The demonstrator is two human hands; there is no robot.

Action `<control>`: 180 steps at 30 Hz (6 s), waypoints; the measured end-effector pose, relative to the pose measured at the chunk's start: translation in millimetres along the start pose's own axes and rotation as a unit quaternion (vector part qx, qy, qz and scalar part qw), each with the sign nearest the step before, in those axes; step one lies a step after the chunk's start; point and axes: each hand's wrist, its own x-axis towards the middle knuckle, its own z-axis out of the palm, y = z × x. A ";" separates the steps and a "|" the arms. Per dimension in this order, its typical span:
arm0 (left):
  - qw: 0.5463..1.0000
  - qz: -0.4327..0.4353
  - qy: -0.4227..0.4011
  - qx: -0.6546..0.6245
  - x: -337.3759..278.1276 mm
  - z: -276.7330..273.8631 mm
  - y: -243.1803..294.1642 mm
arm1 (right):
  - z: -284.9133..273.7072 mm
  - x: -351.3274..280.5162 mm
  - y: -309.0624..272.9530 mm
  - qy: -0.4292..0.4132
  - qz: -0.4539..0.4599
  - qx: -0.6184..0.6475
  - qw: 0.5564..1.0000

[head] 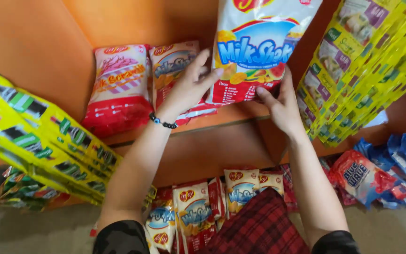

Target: Stocking bags of powdered drink mix onto a retail shelf.

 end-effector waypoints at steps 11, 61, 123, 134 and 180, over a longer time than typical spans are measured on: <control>0.989 -0.080 0.051 0.112 113.9 -35.7 -57.9 | -31.8 138.7 75.3 0.061 -0.262 -0.192 0.944; 0.921 -0.203 0.250 0.221 151.6 -59.8 -136.6 | 9.0 185.2 174.5 0.076 -0.218 -0.358 0.905; 0.756 -0.174 0.188 0.602 -13.2 -92.3 -80.7 | 83.3 93.1 114.3 -0.025 0.064 -0.294 0.953; 0.822 -0.343 0.139 0.432 -33.8 -56.3 -25.3 | 21.9 57.5 100.6 -0.206 0.184 -0.050 0.960; 0.939 0.004 0.343 0.028 165.6 85.2 -216.3 | -39.1 109.7 184.8 0.139 -0.106 -0.375 0.911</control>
